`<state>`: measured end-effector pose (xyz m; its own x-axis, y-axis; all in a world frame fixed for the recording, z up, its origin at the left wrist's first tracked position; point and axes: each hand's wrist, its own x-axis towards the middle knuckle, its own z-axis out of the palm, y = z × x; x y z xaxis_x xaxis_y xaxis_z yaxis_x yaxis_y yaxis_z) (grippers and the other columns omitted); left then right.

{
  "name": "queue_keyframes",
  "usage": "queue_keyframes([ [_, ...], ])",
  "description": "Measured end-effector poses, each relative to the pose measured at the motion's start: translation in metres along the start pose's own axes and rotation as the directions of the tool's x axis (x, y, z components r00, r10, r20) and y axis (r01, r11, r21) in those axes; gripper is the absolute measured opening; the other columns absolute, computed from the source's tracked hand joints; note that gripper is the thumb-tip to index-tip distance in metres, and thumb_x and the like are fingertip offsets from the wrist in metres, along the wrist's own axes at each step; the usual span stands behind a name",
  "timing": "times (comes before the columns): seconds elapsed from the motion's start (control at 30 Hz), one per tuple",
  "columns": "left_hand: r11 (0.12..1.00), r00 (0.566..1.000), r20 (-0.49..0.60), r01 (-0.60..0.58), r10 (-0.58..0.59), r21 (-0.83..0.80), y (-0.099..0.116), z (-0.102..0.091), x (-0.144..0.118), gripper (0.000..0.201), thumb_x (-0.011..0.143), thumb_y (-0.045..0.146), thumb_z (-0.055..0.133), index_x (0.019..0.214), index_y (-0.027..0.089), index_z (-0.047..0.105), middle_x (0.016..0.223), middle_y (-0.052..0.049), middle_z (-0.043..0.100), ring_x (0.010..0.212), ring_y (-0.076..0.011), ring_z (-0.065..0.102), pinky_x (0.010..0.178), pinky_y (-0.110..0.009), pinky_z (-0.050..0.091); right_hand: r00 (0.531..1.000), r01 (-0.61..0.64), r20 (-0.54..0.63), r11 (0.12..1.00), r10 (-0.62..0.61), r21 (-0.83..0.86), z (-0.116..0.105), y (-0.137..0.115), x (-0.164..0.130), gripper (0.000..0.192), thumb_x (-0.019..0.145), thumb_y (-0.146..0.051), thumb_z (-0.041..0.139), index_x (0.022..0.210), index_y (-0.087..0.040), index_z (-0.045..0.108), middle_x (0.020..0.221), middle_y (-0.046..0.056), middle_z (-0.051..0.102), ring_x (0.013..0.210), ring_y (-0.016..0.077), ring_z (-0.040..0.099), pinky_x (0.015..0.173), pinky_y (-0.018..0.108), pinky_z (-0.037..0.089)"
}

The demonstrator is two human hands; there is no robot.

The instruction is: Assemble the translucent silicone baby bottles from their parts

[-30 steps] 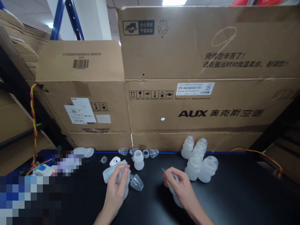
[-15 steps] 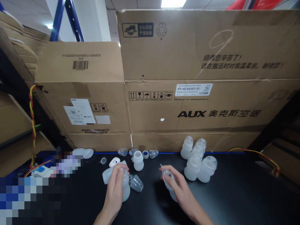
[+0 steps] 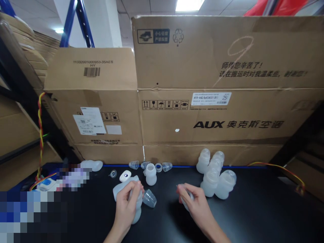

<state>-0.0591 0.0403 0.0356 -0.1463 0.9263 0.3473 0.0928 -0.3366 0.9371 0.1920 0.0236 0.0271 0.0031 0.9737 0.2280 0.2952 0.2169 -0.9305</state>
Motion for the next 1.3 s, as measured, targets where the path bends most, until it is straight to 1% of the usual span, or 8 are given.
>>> queue_keyframes([
  [0.13,0.999,0.998,-0.041,0.038,-0.039,-0.035,-0.001,-0.004,0.005,0.05,0.094,0.062,0.061,0.077,0.016,0.074,0.076,-0.007,0.072,0.067,-0.0204,0.067,0.065,-0.028,0.053,1.0,-0.031,0.0,0.999,0.031,0.02,-0.003,0.002,0.003,0.052,0.099,-0.062,0.055,0.069,-0.02,0.06,0.065,-0.001,0.054,0.062,0.0142,0.045,0.06,0.027,0.034],
  [0.3,0.984,0.997,0.05,0.062,-0.054,-0.167,-0.007,-0.013,0.006,0.047,0.092,0.058,0.057,0.098,0.016,0.078,0.085,-0.008,0.075,0.074,-0.0241,0.069,0.068,-0.031,0.055,1.0,-0.024,0.0,0.997,0.024,0.075,-0.009,0.001,0.003,0.049,0.101,-0.063,0.05,0.099,-0.019,0.072,0.075,0.002,0.062,0.072,0.0187,0.056,0.066,0.028,0.041],
  [0.43,0.999,0.994,0.109,-0.015,0.019,-0.036,-0.002,-0.014,0.006,0.043,0.093,0.054,0.055,0.08,0.017,0.074,0.067,-0.004,0.069,0.061,-0.0195,0.063,0.058,-0.027,0.05,0.999,0.003,0.031,0.999,-0.005,0.053,-0.011,0.004,-0.002,0.053,0.102,-0.059,0.042,0.119,-0.019,0.073,0.085,0.004,0.069,0.078,0.0216,0.063,0.074,0.031,0.047],
  [0.57,0.978,0.98,0.161,-0.142,0.116,0.155,0.005,-0.011,0.006,0.042,0.097,0.044,0.05,0.075,0.018,0.073,0.062,-0.003,0.069,0.057,-0.0179,0.064,0.055,-0.025,0.049,0.999,0.049,0.012,0.988,-0.048,-0.147,-0.007,0.006,-0.006,0.043,0.103,-0.049,0.044,0.118,-0.023,0.075,0.107,0.006,0.077,0.096,0.025,0.07,0.087,0.035,0.051],
  [0.73,0.92,0.963,0.19,-0.243,0.191,0.308,0.001,-0.008,0.002,0.041,0.1,0.036,0.046,0.072,0.019,0.07,0.058,-0.001,0.066,0.053,-0.0158,0.062,0.053,-0.024,0.046,0.982,0.187,0.139,0.724,-0.127,-0.664,0.007,-0.001,-0.006,0.032,0.103,-0.036,0.046,0.106,-0.025,0.076,0.098,0.006,0.078,0.092,0.0273,0.073,0.084,0.037,0.05],
  [0.87,0.879,0.951,0.205,-0.295,0.232,0.374,-0.003,-0.006,-0.003,0.038,0.101,0.034,0.046,0.074,0.02,0.07,0.06,0.0,0.066,0.055,-0.0154,0.062,0.056,-0.024,0.046,0.97,0.243,0.204,0.505,-0.132,-0.828,0.025,-0.007,0.001,0.029,0.102,-0.028,0.048,0.109,-0.023,0.076,0.099,0.008,0.078,0.091,0.0286,0.073,0.082,0.038,0.05],
  [1.13,0.847,0.919,0.232,-0.386,0.318,0.366,-0.002,-0.011,-0.004,0.032,0.104,0.034,0.043,0.094,0.021,0.07,0.08,-0.003,0.074,0.071,-0.0187,0.07,0.068,-0.028,0.051,0.982,0.187,0.17,0.441,-0.078,-0.878,0.04,-0.017,0.019,0.033,0.109,-0.034,0.043,0.115,-0.027,0.074,0.099,0.008,0.079,0.091,0.0275,0.077,0.077,0.034,0.051],
  [1.3,0.888,0.943,0.247,-0.299,0.221,0.349,-0.006,-0.015,-0.003,0.036,0.107,0.04,0.039,0.1,0.021,0.069,0.081,-0.003,0.072,0.075,-0.02,0.069,0.07,-0.03,0.051,0.99,0.143,0.135,0.437,-0.049,-0.888,0.044,-0.017,0.031,0.042,0.108,-0.048,0.047,0.091,-0.024,0.077,0.085,0.011,0.079,0.077,0.0289,0.078,0.064,0.031,0.048],
])
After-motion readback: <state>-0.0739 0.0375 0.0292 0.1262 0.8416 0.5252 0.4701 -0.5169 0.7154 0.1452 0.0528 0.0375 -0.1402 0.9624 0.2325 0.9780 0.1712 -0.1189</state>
